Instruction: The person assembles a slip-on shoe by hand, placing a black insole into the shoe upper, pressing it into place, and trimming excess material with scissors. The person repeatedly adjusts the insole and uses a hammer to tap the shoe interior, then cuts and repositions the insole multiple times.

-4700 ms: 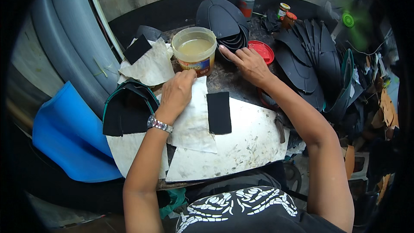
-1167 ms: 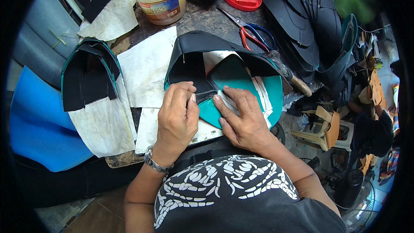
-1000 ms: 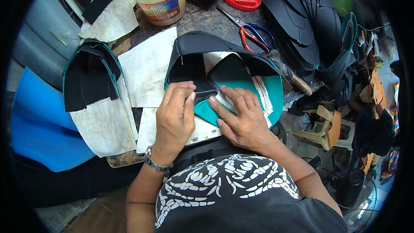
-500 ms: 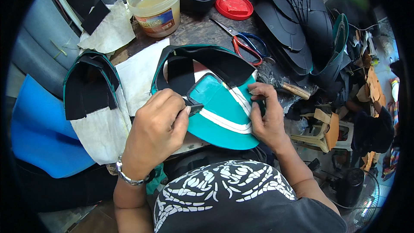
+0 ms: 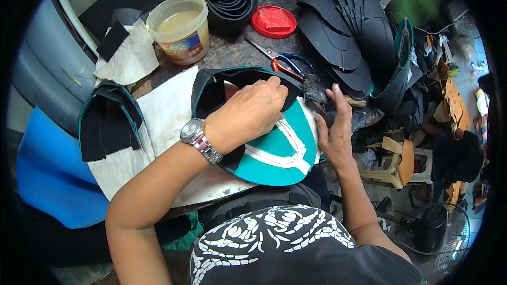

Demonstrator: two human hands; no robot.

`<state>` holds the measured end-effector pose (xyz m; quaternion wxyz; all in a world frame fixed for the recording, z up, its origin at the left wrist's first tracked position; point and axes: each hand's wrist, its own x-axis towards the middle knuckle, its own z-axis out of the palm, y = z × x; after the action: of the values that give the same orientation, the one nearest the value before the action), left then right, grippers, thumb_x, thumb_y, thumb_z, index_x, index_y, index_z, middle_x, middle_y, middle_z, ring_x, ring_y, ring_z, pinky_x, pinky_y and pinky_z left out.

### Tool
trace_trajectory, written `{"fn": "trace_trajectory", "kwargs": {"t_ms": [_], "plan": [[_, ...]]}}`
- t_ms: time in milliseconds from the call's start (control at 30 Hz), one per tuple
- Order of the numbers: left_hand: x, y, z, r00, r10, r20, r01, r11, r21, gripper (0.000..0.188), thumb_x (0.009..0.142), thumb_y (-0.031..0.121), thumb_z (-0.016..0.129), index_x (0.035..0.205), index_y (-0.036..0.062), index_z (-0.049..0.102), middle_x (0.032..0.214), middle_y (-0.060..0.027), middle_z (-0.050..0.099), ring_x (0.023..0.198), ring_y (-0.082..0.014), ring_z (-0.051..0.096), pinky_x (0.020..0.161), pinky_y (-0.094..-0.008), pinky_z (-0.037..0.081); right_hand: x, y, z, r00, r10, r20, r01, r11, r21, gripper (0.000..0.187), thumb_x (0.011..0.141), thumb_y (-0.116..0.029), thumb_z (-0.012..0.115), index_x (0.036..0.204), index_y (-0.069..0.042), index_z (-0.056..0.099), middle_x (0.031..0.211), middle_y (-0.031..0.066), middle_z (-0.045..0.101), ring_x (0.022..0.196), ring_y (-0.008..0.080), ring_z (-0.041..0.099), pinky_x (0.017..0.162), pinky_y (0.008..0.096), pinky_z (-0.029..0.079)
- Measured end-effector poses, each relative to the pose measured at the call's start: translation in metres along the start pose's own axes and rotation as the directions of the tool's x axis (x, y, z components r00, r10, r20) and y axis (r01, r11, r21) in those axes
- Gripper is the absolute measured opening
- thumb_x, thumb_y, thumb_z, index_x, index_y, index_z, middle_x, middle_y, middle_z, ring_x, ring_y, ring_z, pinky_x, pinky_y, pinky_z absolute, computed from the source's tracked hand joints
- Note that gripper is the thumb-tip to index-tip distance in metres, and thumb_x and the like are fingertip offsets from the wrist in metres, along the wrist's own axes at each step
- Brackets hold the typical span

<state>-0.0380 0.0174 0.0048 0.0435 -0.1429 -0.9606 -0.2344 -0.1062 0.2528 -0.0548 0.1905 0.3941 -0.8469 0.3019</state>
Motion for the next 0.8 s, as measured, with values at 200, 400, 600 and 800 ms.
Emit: {"fn": "trace_trajectory", "kwargs": {"t_ms": [200,400,600,800], "plan": [[0.007,-0.01,0.014,0.994,0.075,-0.083,-0.072,0.996,0.048,0.015,0.083,-0.001,0.062,0.096,-0.008,0.063,0.101,-0.022,0.062,0.099,-0.0368,0.066,0.087,-0.0447,0.055,0.016,0.016,0.002,0.988,0.115,-0.102,-0.103,0.988,0.117,0.071,0.086,0.006,0.064,0.152,-0.003,0.038,0.131,0.021,0.056,0.118,0.036,0.055,0.103,0.044,0.044],[0.015,-0.019,0.011,0.995,0.003,-0.097,-0.008,0.999,-0.048,0.012,0.078,-0.001,0.068,0.088,-0.0058,0.063,0.094,-0.0217,0.064,0.091,-0.0397,0.067,0.082,-0.0452,0.054,0.006,-0.019,0.01,0.99,-0.026,0.137,-0.016,0.955,0.297,0.045,0.084,-0.004,0.07,0.126,-0.001,0.055,0.132,0.022,0.051,0.124,0.0408,0.052,0.107,0.0462,0.042],[0.027,-0.027,-0.004,0.973,-0.223,0.055,0.229,0.949,-0.216,0.006,0.076,-0.003,0.062,0.079,-0.008,0.063,0.081,-0.0266,0.067,0.08,-0.0399,0.068,0.073,-0.0438,0.053,0.005,-0.02,0.017,0.96,-0.097,0.261,0.125,0.988,-0.093,0.056,0.086,-0.022,0.066,0.139,-0.005,0.056,0.154,0.0243,0.036,0.137,0.0398,0.04,0.111,0.0527,0.033],[0.036,-0.029,-0.011,0.942,-0.303,0.144,0.326,0.927,-0.186,0.011,0.077,-0.002,0.061,0.084,-0.0085,0.066,0.083,-0.0287,0.068,0.083,-0.039,0.07,0.075,-0.0453,0.053,0.014,-0.02,0.014,0.922,-0.068,0.381,0.153,0.968,-0.198,0.056,0.087,-0.03,0.058,0.139,-0.009,0.06,0.159,0.0248,0.031,0.14,0.0414,0.035,0.111,0.055,0.029]]}}
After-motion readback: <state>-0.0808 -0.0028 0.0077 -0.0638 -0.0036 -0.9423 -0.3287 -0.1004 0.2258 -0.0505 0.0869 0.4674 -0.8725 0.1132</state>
